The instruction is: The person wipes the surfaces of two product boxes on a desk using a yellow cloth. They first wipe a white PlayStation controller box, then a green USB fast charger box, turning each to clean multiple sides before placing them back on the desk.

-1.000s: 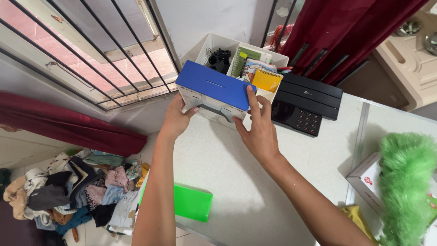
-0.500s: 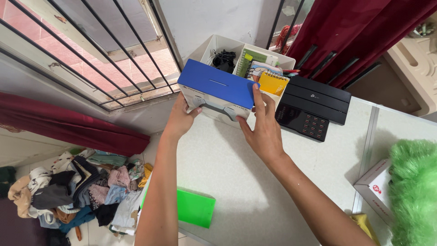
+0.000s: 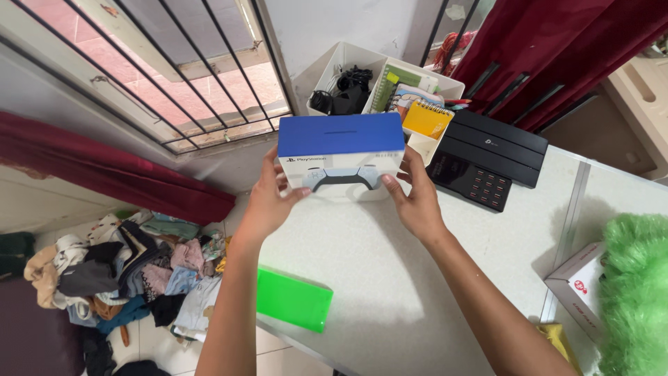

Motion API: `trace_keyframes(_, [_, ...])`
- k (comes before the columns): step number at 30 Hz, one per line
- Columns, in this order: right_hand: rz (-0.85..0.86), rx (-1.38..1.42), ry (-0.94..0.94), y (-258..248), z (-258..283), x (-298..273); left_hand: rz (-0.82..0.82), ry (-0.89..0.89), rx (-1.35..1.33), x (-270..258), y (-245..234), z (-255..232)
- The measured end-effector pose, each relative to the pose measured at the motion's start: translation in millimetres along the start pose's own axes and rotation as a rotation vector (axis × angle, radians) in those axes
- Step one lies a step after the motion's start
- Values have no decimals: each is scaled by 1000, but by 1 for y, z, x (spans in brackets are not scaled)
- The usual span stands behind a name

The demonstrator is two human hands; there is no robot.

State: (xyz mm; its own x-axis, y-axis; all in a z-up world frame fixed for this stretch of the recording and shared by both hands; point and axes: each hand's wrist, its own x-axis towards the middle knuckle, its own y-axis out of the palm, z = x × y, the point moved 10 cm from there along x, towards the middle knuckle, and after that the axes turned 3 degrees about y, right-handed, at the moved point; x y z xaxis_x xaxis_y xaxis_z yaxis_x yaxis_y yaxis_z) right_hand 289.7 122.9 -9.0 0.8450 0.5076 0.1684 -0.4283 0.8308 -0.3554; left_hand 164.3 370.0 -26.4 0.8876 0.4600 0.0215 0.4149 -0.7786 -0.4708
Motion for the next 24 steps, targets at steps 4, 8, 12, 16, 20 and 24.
trace_keyframes(4, [16,138,109,7,-9,3,62,-162,17,-40,-5,-9])
trace_keyframes(8, [81,151,50,17,6,8,56,-304,79,-72,-5,-10])
trace_keyframes(12, [156,-14,-19,25,19,10,46,-398,0,-94,0,-4])
trace_keyframes(16, [175,-87,41,28,10,11,60,-443,75,-102,-1,5])
trace_keyframes(20, [198,-16,10,33,10,17,69,-507,123,-105,-3,11])
trace_keyframes(24, [104,-217,-95,17,22,1,7,-506,343,-107,-17,1])
